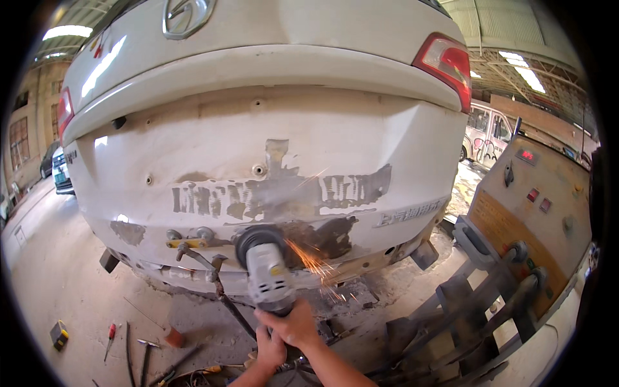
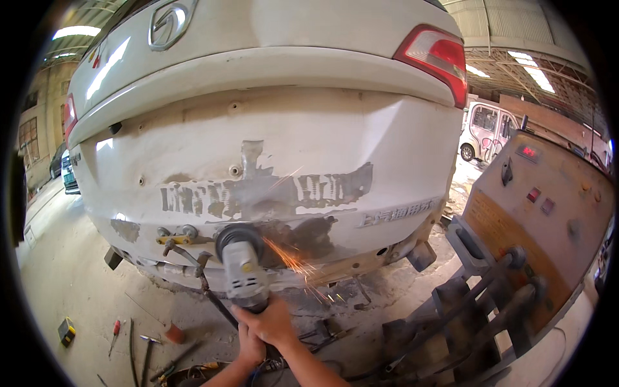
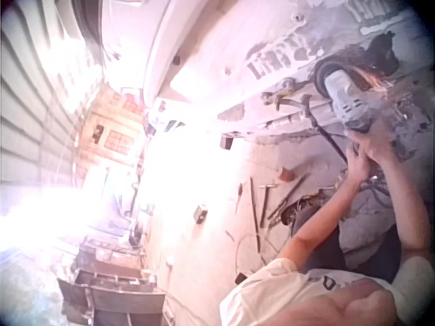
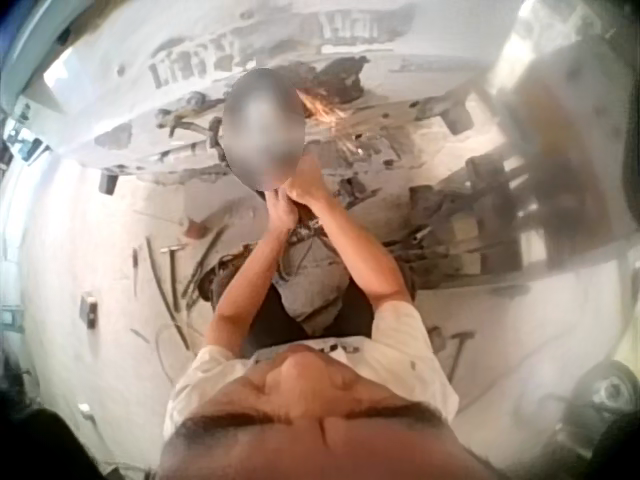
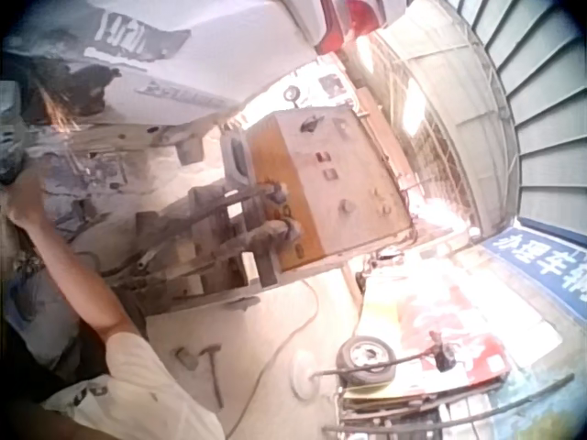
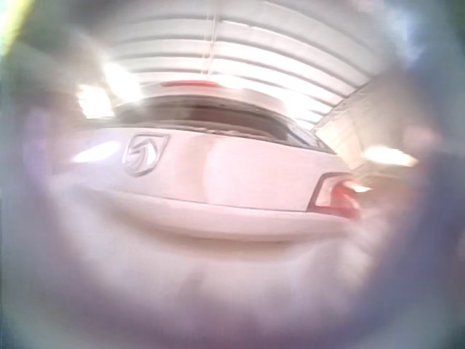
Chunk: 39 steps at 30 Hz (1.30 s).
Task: The person uses a hammer and a metal rod to tap and flatten a dent on the rear bumper of a white car. They then use an angle grinder to smooth the surface, generating sparks as they grind away the paint and filler.
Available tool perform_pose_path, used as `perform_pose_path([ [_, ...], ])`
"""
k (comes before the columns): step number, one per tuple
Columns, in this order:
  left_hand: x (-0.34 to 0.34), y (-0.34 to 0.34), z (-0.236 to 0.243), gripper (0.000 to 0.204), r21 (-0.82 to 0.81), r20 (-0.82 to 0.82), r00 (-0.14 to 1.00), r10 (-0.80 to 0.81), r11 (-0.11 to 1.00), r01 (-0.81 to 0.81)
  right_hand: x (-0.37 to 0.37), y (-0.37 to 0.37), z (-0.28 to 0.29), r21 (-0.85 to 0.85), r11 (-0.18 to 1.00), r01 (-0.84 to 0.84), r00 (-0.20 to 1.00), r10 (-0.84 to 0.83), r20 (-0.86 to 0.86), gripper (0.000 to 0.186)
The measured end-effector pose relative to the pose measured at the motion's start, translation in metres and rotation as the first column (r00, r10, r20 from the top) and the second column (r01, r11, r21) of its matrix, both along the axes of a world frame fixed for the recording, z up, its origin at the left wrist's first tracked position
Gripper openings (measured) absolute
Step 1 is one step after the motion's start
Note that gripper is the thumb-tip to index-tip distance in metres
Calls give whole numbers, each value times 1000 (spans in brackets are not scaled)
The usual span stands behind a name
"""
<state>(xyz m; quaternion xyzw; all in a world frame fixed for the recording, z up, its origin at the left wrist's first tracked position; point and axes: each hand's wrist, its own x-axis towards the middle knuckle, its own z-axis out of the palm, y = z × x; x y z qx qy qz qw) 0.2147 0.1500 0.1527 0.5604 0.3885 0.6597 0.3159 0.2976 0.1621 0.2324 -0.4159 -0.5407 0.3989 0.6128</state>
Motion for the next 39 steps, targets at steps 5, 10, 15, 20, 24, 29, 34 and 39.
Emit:
perform_pose_path([
  [5, -8, 5, 37, 48, -142, -181, 964, -197, 975, 172, 5, 0, 3, -45, 998, 34, 979, -42, -198, 27],
  [10, -1, 8, 10, 46, -70, -155, 973, -172, 984, 162, 16, 7, -20, 60, 998, -35, 992, 42, -123, 25],
  [15, -4, 19, 23, 47, -207, -273, 918, -287, 950, 235, 20, 7, -16, 47, 999, 9, 966, 3, -257, 25],
  [20, 12, 15, 4, 55, -12, -130, 984, -119, 993, 119, 24, 5, -16, 84, 996, -27, 992, 38, -122, 24],
  [24, 3, 18, 11, 55, -119, -234, 956, -180, 981, 156, 22, 9, -19, 82, 997, 1, 977, 16, -213, 25],
  [29, 6, 17, -2, 53, -66, -218, 962, -167, 986, 156, 25, 12, -33, 103, 994, -27, 979, 47, -198, 26],
  [34, 6, 21, 6, 54, -97, -217, 941, -259, 965, 243, 27, 9, -30, 111, 993, 35, 968, -6, -250, 25],
  [39, 11, 24, 8, 54, -117, -328, 933, -150, 986, 118, 36, 15, -42, -28, 999, -31, 974, 24, -223, 26],
])
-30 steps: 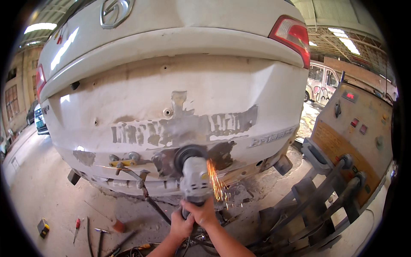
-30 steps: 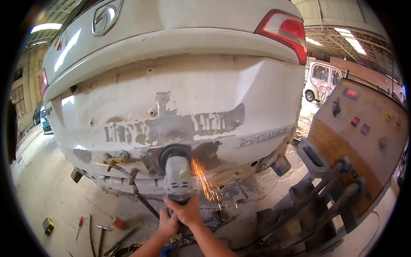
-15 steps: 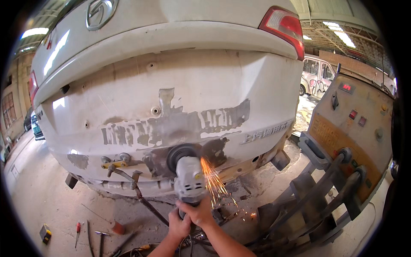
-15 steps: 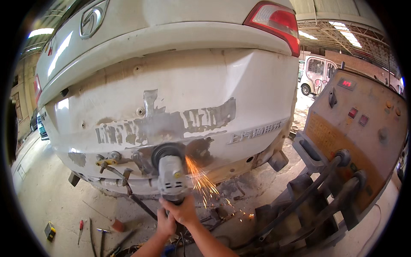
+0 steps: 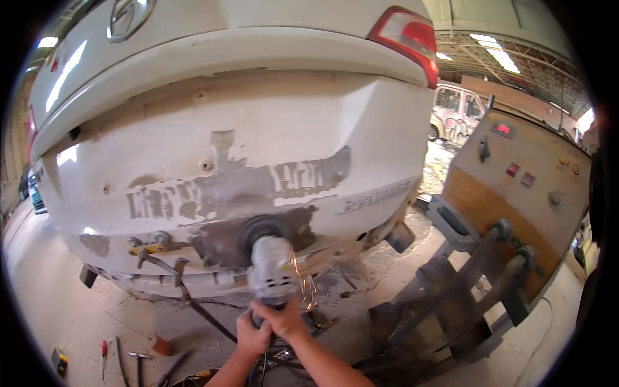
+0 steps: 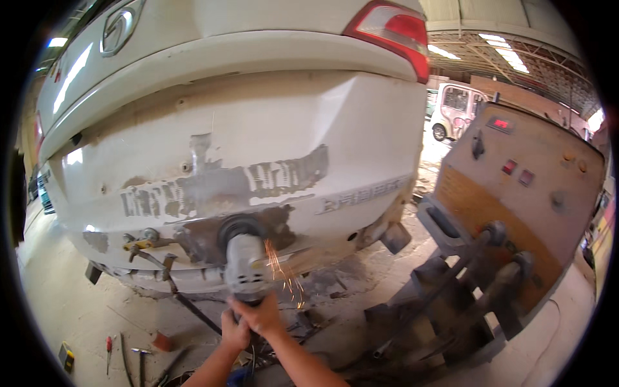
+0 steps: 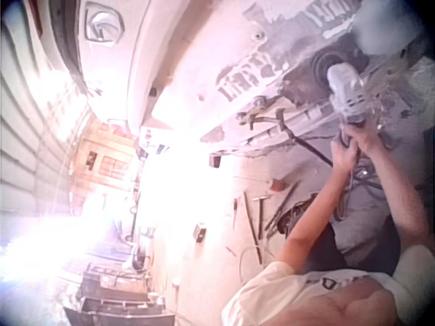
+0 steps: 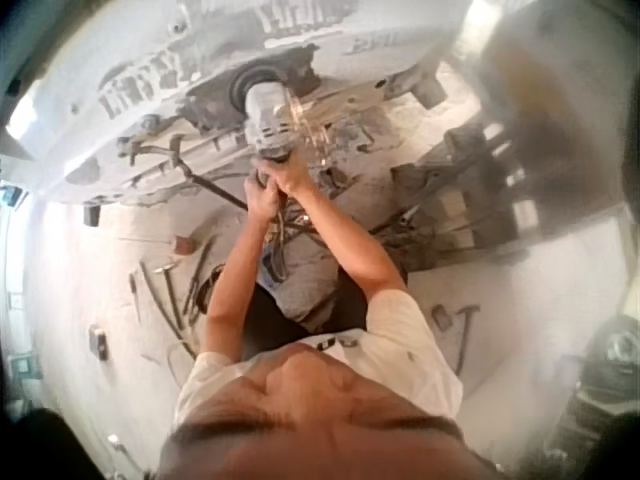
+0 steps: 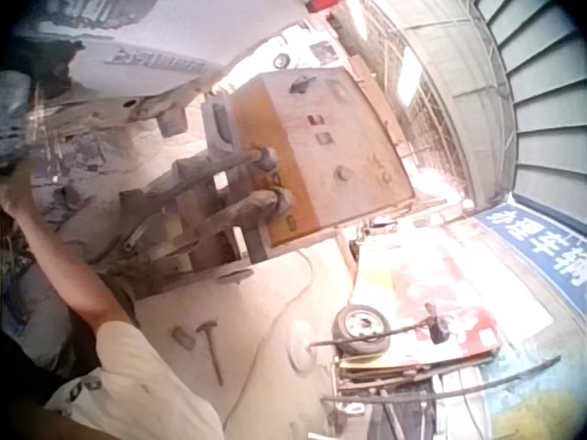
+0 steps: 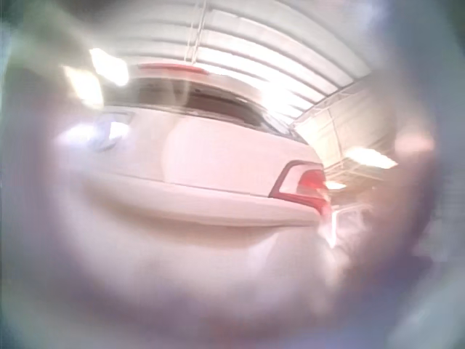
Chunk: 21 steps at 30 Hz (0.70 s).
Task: The person uses a hammer and a metal rod to tap and flatten a dent on the rear bumper of a white car. They then use an angle grinder to smooth the surface, generating sparks as they grind away the paint and filler.
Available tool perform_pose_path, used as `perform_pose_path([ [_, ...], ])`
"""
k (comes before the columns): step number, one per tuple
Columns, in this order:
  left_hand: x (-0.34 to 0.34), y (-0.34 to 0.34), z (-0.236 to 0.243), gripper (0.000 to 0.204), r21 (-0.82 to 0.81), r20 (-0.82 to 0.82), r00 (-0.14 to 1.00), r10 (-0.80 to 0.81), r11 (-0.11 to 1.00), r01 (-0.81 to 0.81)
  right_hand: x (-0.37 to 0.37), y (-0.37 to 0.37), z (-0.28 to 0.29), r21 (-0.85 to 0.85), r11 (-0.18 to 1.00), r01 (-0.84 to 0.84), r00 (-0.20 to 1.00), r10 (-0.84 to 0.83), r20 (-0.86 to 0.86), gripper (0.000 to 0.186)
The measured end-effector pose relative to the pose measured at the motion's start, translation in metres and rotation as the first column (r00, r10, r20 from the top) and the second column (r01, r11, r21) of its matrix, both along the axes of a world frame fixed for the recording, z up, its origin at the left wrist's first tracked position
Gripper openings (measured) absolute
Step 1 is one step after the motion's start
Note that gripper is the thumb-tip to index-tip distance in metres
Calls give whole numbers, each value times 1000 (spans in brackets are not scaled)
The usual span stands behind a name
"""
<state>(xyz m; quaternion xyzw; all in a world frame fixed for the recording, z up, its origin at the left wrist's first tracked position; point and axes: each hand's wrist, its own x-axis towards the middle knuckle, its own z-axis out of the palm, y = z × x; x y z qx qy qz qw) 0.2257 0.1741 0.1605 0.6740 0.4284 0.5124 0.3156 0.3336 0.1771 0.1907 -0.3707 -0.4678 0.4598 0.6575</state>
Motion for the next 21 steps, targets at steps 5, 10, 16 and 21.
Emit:
perform_pose_path([
  [5, 6, -9, -3, 56, 49, 171, 982, -84, 996, 76, -5, -6, 7, 129, 991, 42, 999, -44, 12, 23],
  [10, 8, 13, 18, 62, 15, -7, 986, -166, 986, 166, 8, 1, 21, 97, 989, 111, 988, -99, -119, 26],
  [16, 15, -19, -20, 56, 53, 215, 976, -31, 998, 20, 3, -15, -4, -11, 999, -31, 995, 32, 94, 29],
  [21, 16, 3, 26, 48, -19, -54, 995, -79, 997, 78, 12, -3, 11, 40, 983, 178, 970, -169, -173, 34],
])
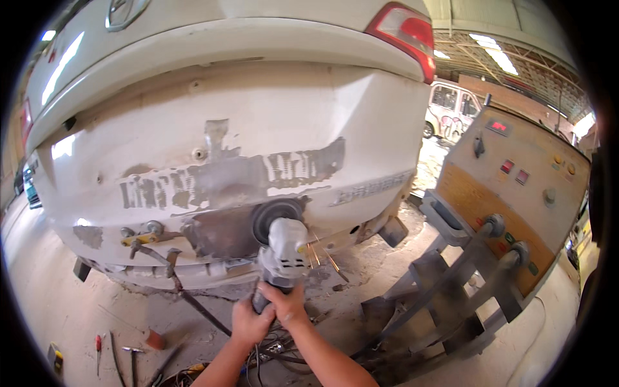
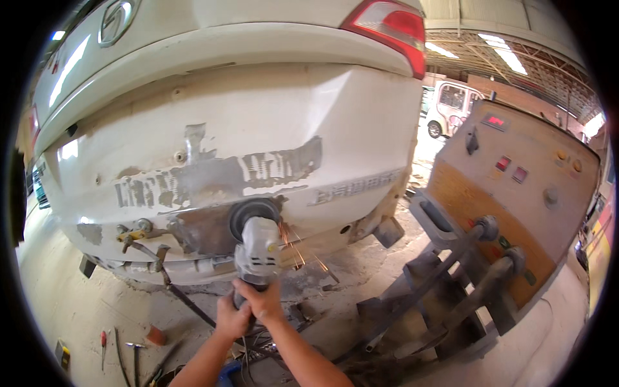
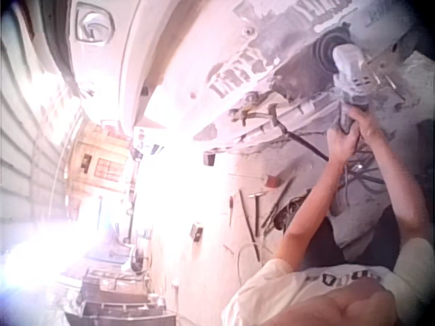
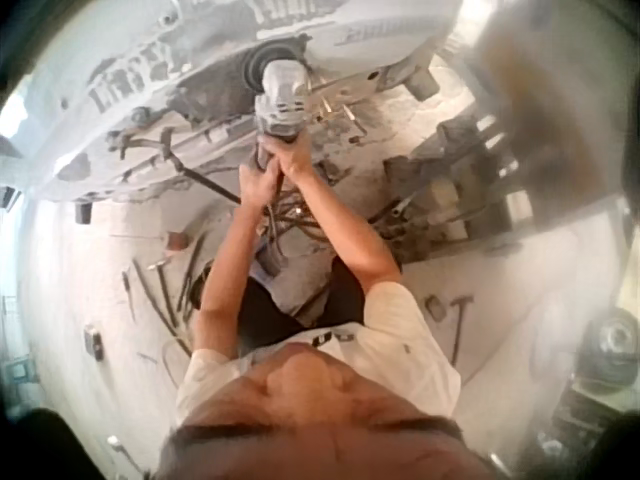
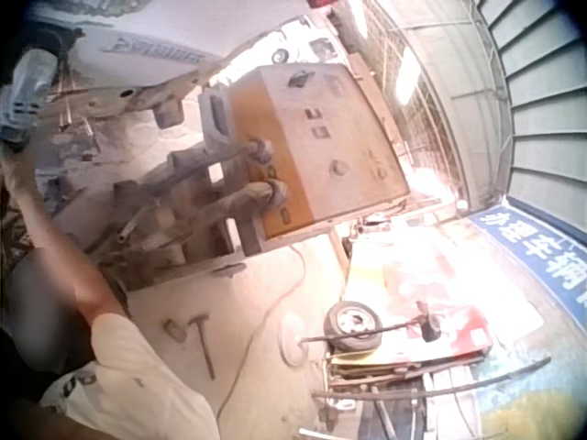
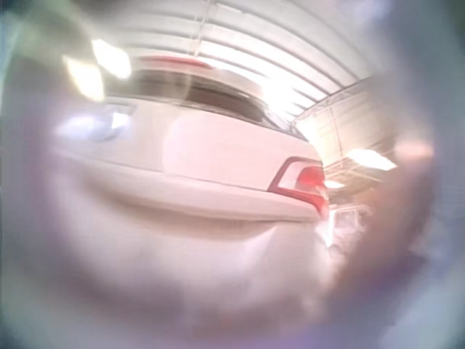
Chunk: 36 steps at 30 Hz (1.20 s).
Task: The person uses a hammer and a metal rod to tap and flatten a dent on the rear bumper of a white car. They then use an angle grinder to smooth the surface, generating sparks as they grind away the paint and filler.
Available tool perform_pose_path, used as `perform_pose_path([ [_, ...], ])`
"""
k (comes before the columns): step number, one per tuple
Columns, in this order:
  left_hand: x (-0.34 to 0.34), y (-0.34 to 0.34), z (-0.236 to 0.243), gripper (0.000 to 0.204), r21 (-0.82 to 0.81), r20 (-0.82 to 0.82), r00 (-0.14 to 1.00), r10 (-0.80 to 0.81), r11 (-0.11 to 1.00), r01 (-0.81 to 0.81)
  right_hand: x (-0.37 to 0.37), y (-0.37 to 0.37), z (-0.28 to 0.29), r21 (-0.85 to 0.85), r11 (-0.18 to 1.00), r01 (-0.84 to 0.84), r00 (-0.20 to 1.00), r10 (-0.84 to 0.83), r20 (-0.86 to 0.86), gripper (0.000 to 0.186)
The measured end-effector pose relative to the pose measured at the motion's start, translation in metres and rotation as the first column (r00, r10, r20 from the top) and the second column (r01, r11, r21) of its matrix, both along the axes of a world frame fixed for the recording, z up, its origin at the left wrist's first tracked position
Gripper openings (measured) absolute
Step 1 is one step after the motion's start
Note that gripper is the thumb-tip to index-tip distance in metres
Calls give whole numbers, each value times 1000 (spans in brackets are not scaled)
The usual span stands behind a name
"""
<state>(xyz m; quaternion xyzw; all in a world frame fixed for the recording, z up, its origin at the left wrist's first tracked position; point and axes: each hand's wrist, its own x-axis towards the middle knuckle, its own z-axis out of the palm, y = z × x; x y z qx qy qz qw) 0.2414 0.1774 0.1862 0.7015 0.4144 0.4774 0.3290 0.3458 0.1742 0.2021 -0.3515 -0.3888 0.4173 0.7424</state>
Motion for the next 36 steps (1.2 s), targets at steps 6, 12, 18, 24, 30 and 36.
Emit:
perform_pose_path([
  [6, 0, -25, -55, 61, 24, 276, 961, 16, 999, -23, -7, -14, -21, 22, 990, -142, 970, 135, 203, 23],
  [12, -7, 1, -32, 59, -60, 10, 999, -43, 997, 43, -1, 2, -16, 56, 998, -9, 999, 7, 37, 24],
  [18, -5, -21, -62, 59, -47, 147, 989, 29, 999, -22, -5, -10, -36, -5, 995, -103, 977, 102, 189, 25],
  [24, -6, -4, -52, 72, -71, -87, 996, -13, 997, 6, 4, -4, -42, -68, 992, -106, 994, 104, -28, 42],
  [30, -8, -9, -50, 68, -79, -81, 997, -16, 997, 10, 0, -14, -31, -111, 985, -131, 991, 126, -52, 39],
  [36, -4, -22, -72, 68, -115, -119, 993, 4, 993, -17, 6, -16, -60, -80, 992, -96, 995, 99, 31, 40],
])
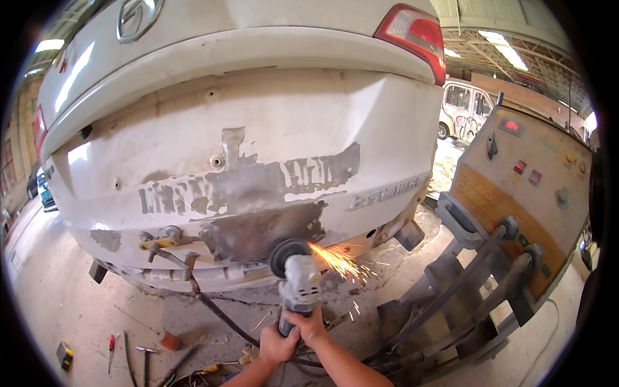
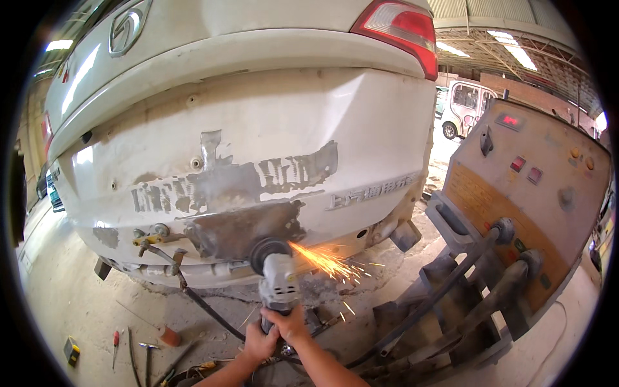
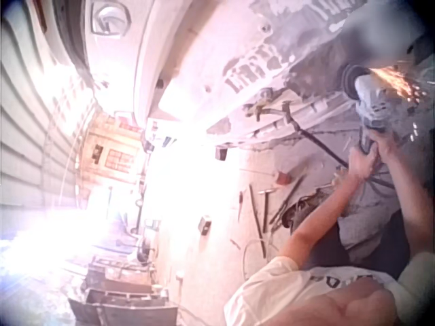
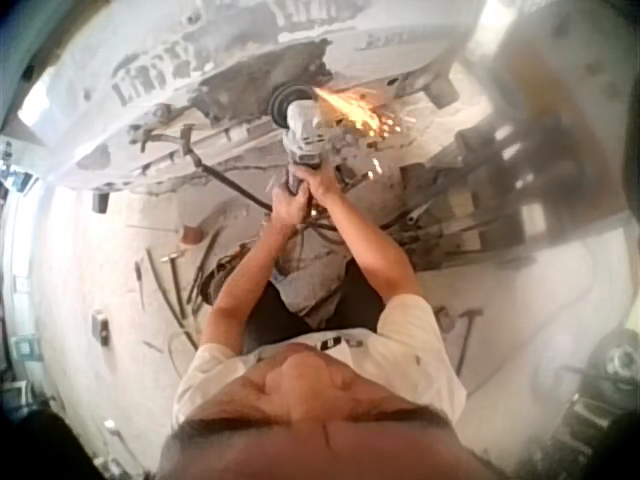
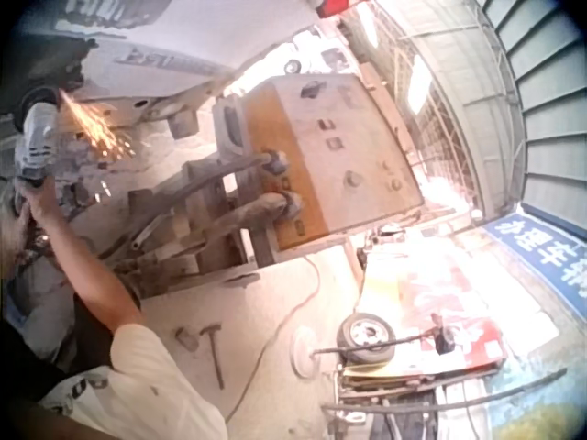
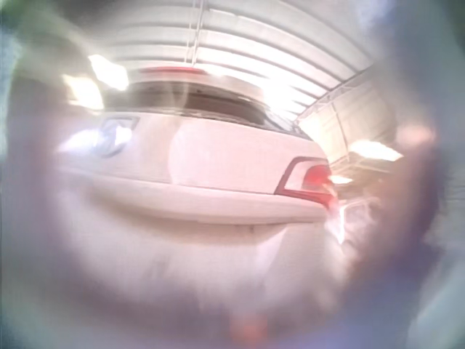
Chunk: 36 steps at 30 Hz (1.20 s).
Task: The person uses a hammer and a metal rod to tap and flatten a dent on the rear bumper of a white car. They then use an angle grinder to smooth the surface, generating sparks as they grind away the paint and filler.
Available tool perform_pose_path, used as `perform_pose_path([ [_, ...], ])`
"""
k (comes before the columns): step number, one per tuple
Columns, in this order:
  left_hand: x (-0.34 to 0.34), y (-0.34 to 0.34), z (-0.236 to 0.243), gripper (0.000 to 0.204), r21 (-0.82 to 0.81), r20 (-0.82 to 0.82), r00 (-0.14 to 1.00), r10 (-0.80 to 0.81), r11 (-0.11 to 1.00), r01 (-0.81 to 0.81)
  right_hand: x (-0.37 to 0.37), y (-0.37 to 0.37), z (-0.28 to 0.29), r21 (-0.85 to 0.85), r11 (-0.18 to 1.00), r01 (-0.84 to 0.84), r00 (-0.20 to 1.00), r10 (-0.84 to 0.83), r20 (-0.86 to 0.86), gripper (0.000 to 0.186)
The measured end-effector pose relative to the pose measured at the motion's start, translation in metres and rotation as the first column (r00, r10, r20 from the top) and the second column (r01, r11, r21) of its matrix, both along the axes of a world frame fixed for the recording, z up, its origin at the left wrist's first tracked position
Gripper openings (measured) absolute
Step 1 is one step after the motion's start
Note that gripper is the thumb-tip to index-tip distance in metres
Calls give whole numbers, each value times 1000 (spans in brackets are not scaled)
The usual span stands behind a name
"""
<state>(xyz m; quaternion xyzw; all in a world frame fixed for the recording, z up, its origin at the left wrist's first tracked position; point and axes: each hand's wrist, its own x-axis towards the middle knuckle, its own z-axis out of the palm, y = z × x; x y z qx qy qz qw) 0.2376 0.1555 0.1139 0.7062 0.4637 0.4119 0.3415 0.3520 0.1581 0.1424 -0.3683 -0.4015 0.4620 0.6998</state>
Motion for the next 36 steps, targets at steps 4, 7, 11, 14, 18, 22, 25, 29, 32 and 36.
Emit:
perform_pose_path([
  [4, -2, 4, 28, 66, 14, -59, 998, 28, 1000, -27, -7, 3, 12, -45, 998, 50, 982, -57, -181, 39],
  [7, 3, 5, 63, 56, 29, -153, 988, 18, 999, -14, -2, 11, 14, -66, 997, 36, 950, -55, -307, 39],
  [11, -1, -1, -14, 69, 82, 147, 989, 9, 996, -21, -4, 3, -10, -24, 1000, 14, 998, -15, -56, 39],
  [14, -4, 0, 43, 68, 40, -51, 999, 20, 999, -18, -12, -1, 27, -20, 997, 78, 971, -81, -227, 36],
  [18, -2, 2, 44, 62, -1, -117, 993, 24, 1000, -24, -4, 5, 12, -64, 998, 19, 971, -33, -239, 36],
  [22, -6, -5, 9, 60, 0, -7, 999, 40, 999, -40, -7, -3, 6, -62, 998, -17, 998, 14, -60, 36],
  [25, -3, -2, 63, 57, -2, -133, 990, 41, 999, -42, -11, 2, 27, -23, 999, 38, 956, -43, -289, 37],
  [29, -1, -6, 31, 56, -23, -103, 994, 34, 999, -37, -4, 8, -5, -46, 999, 10, 973, -20, -228, 33],
  [32, -13, -26, -3, 63, -180, 15, 1000, 5, 984, -2, -16, -21, -5, -233, 972, -35, 999, 29, -26, 40],
  [36, -31, -33, 40, 67, -119, -156, 980, -121, 987, 103, -29, -43, 43, -276, 959, 58, 927, -155, -343, 24],
])
